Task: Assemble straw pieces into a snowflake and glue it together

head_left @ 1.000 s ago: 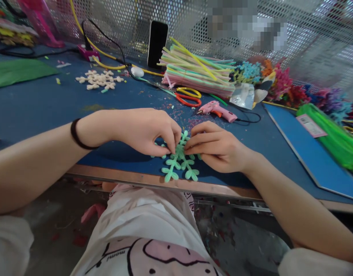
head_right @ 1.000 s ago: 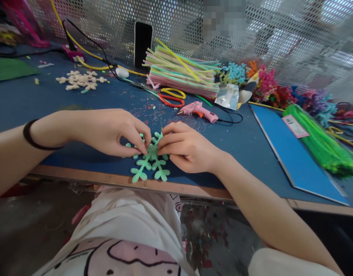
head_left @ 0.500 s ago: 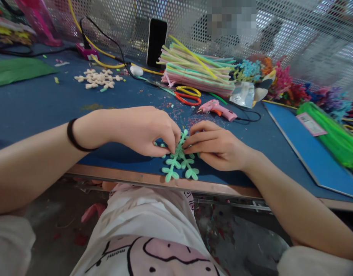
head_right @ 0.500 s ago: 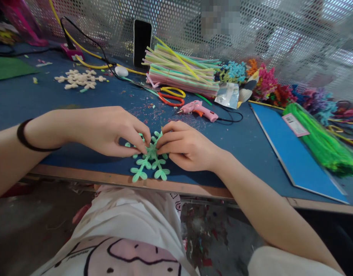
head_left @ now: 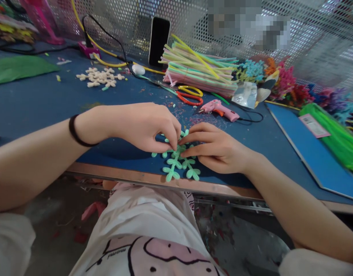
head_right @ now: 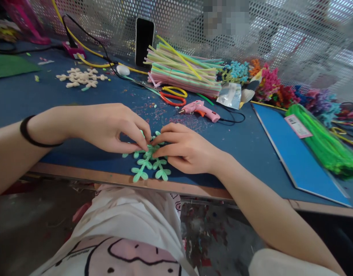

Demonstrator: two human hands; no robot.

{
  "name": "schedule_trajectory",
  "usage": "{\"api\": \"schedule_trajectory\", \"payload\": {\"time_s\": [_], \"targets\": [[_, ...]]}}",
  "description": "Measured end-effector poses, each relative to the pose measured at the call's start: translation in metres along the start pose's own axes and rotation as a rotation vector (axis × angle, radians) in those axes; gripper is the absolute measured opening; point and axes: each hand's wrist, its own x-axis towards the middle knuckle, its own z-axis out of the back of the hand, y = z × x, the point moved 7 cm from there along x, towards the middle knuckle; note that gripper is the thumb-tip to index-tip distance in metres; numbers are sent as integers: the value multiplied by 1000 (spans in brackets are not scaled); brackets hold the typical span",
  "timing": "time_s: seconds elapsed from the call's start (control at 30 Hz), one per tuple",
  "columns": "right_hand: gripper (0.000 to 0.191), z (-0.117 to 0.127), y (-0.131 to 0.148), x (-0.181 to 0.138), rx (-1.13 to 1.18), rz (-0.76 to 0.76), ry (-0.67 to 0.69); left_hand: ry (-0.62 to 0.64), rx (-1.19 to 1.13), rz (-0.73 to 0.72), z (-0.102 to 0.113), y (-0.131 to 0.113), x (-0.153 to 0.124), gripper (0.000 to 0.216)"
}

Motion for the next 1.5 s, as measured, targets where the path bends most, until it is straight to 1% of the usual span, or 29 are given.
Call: {"api": "schedule_trajectory", "payload": {"time_s": [0.2, 0.53, 0.6, 0.73, 0.8, 0.87, 0.93, 1.07, 1.13, 1.3, 1.5], "targets": [[31, -4, 3, 3, -44, -6, 67, 17, 9, 5, -3, 1, 1, 26], [31, -7, 6, 1, -151, 19, 77, -26, -46, 25, 0, 10, 0, 28], [32, -1, 6, 0, -148, 13, 29, -29, -40, 47, 1, 12, -1, 26], [31, 22, -4, -5, -152, -83, -178, -43, 5, 105, 5, 18, -5, 20], [28, 27, -11, -8, -162, -121, -214, -47, 23, 127, 6, 21, -8, 19], [27, 28, -15, -9, -146, -122, -198, -50, 19, 135, 8, 23, -9, 21], [28, 27, -15, -9, -102, -95, -172, -45, -26, 114, 10, 21, -8, 25], [34, 18, -6, -4, 13, -24, -75, -50, -127, -10, 10, 6, -3, 33], [35, 13, -3, -3, 32, -5, -36, -49, -105, -48, 7, -2, -1, 35], [36, 6, -1, -2, 26, 6, -12, -5, 12, -46, -4, -11, 0, 36], [34, 5, -1, -1, 40, 6, -2, 19, 61, -34, -4, -14, 0, 35]]}}
